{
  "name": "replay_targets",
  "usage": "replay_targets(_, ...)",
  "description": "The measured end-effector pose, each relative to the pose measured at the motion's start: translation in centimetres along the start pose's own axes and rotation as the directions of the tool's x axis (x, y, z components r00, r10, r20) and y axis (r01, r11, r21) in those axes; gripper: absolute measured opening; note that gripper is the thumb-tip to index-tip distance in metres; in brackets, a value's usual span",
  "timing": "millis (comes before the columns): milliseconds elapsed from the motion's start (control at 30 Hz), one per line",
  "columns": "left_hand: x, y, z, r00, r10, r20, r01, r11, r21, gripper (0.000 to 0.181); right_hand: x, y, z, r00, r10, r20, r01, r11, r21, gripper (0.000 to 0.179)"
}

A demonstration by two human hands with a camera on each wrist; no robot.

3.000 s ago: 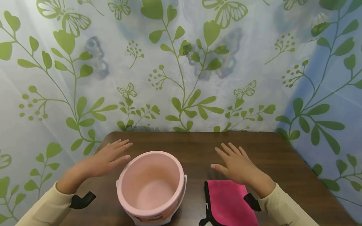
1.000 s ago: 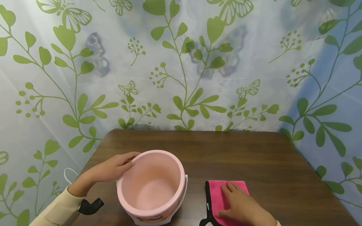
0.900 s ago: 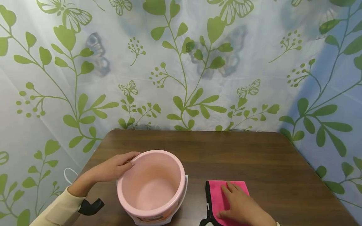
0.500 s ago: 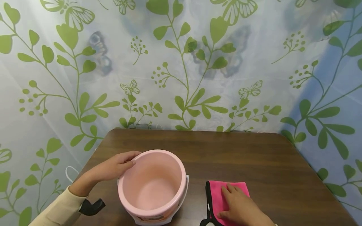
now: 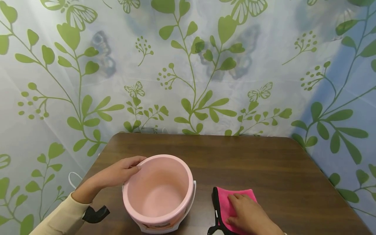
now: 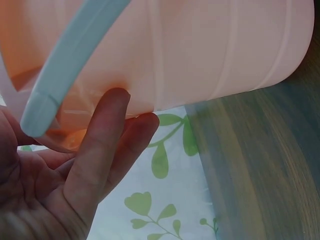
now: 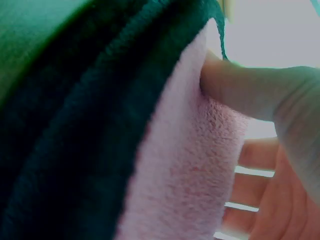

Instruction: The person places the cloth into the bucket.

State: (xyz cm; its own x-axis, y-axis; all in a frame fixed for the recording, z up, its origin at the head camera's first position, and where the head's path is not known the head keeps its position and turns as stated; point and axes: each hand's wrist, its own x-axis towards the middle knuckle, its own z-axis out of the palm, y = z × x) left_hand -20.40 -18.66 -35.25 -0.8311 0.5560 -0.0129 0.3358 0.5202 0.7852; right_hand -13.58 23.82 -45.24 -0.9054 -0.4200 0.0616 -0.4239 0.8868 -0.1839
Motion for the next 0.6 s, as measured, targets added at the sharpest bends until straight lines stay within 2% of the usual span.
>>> replay_targets(133, -0.3, 0.9, -0.1, 1.0, 0.011, -0.002, -0.011, 1.0, -0.007, 0.031, 0.0, 0.0, 0.1, 1.0, 0.003, 0.019, -0.003, 1.0, 0.027, 0.045)
replay_targets(267, -0.9, 2.9, -0.2, 1.0, -0.008, -0.008, 0.008, 1.0, -0.016, 0.031, -0.1, -0.1, 0.2, 1.0, -0.011, 0.008, 0.01, 0.999, 0.039, 0.039)
replay_targets(367, -1.0, 3.2, -0.2, 1.0, -0.014, -0.005, 0.014, 1.0, -0.02, 0.031, -0.1, -0.1, 0.1, 1.0, -0.008, 0.0, 0.008, 0.999, 0.044, 0.038)
replay_targets(500, -1.1, 3.2, -0.2, 1.0, -0.019, -0.008, 0.019, 0.999, -0.029, 0.031, 0.1, -0.2, -0.3, 0.996, 0.056, 0.075, -0.065, 0.99, 0.122, 0.036)
replay_targets(600, -1.1, 3.2, -0.1, 1.0, -0.014, -0.023, 0.014, 1.0, -0.019, 0.03, 0.4, -0.2, -0.7, 0.978, 0.135, 0.158, -0.165, 0.966, 0.198, 0.036)
